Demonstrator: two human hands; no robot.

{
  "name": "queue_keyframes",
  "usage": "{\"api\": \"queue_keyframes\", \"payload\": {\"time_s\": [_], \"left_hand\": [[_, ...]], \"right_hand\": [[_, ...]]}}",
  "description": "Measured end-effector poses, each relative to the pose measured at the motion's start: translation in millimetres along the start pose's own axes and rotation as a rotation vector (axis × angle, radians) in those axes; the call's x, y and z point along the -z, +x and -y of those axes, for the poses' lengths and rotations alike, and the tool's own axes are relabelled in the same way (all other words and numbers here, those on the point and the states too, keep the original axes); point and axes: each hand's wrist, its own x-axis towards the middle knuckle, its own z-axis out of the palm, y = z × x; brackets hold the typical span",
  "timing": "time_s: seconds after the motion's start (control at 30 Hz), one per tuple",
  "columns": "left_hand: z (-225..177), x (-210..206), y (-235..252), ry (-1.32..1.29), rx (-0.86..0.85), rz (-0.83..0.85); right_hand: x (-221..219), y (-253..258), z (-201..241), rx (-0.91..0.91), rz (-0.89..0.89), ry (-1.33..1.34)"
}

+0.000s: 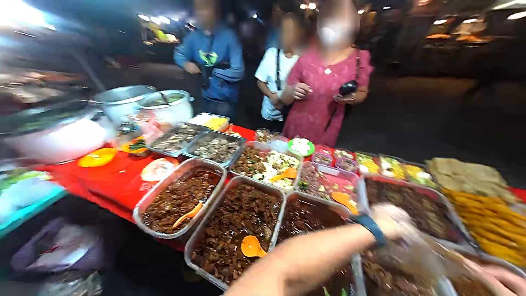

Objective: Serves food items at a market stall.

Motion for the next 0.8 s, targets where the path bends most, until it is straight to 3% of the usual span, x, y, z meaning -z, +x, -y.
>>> {"api": "queue_keyframes", "payload": {"time_s": [0.13,0.3,0.43,0.53,0.67,0.8], "left_hand": [[21,93,-26,-0.157,0.005,0.034],[14,258,-151,-0.497,0.076,-0.167],[24,388,-251,-0.389,0.086,-0.394],[7,462,-317,-0.109,0.355,-0.619],[70,555,-418,0.376,0.102,-0.832],[189,645,-517,0.232,0.002,-1.151]], "right_hand": [[-80,18,115,0.108,-0.144,0.044],[-208,15,274,0.204,-0.060,0.321],[-340,8,397,0.244,0.082,0.619],[-441,-8,477,0.426,0.339,0.604],[-576,-18,576,0.662,0.311,0.384],[-709,-18,653,0.794,0.387,0.376]]}}
